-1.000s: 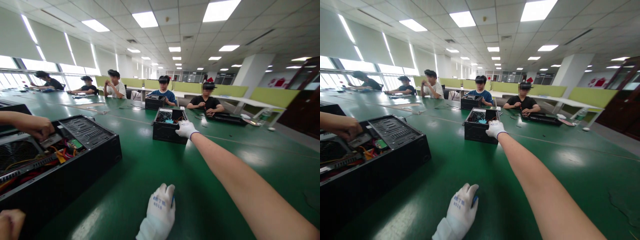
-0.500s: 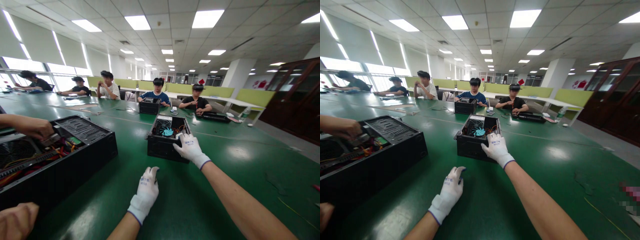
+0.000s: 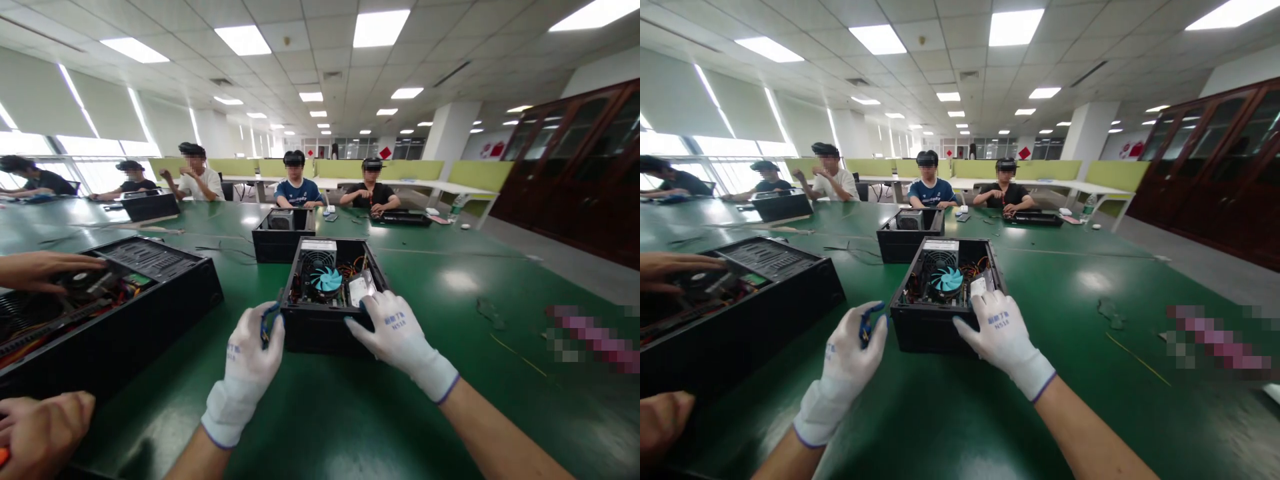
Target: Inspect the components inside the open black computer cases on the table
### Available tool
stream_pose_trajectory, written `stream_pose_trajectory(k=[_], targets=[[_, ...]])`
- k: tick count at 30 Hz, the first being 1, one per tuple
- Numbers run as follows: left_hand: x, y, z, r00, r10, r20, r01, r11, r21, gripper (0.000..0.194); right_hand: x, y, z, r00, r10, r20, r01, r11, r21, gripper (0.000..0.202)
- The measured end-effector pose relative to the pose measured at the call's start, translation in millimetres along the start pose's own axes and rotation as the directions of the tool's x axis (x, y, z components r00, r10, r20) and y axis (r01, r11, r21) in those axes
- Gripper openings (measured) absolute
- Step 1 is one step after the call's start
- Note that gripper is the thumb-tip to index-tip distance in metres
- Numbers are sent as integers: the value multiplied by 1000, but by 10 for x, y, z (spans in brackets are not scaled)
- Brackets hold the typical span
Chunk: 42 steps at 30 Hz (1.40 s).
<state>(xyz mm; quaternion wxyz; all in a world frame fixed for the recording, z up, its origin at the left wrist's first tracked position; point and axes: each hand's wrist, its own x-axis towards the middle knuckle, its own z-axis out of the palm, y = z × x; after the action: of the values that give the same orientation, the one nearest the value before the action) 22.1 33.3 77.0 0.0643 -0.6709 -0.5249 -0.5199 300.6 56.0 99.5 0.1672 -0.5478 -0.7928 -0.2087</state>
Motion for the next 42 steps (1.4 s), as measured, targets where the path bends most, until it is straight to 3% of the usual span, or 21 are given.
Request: stream_pose_trajectory(k=[2, 5, 10, 14, 20, 27, 34, 39, 42], targets=[[50, 169, -91, 997, 44, 71, -45, 999, 17, 25, -179, -8, -115, 1000, -14, -10, 14, 1000, 25, 57], [81, 416, -157, 961, 83, 264, -115, 987, 111, 26, -421, -12, -272, 1000, -23, 2, 23, 997, 74, 50], [24, 773, -153, 809, 190, 556, -360, 908, 213, 27, -755, -26, -481, 998, -16, 54, 6, 984, 177, 41], [-53, 922, -175, 730, 270, 628, -471, 864, 176, 31, -929, -34, -590, 999, -28, 36, 19, 973, 230, 34], [-181, 997, -300, 667, 324, 670, -538, 832, 133, 34, -1116, -25, -681, 999, -53, 8, 48, 960, 275, 29], [-306, 1124, -439, 627, 307, 716, -508, 858, 77, 33, -1352, -53, -787, 997, -60, -57, 74, 952, 297, 25], [-402, 1226, -562, 624, 372, 687, -518, 855, 8, 28, -1508, -55, -879, 987, -93, -130, 129, 941, 312, 21], [-527, 1210, -576, 668, 419, 615, -539, 842, 12, 28, -1569, -43, -992, 980, -126, -156, 168, 938, 302, 22], [-543, 1210, -572, 675, 408, 615, -531, 847, 21, 29, -1518, 37, -1099, 980, -180, -88, 200, 918, 342, 21]])
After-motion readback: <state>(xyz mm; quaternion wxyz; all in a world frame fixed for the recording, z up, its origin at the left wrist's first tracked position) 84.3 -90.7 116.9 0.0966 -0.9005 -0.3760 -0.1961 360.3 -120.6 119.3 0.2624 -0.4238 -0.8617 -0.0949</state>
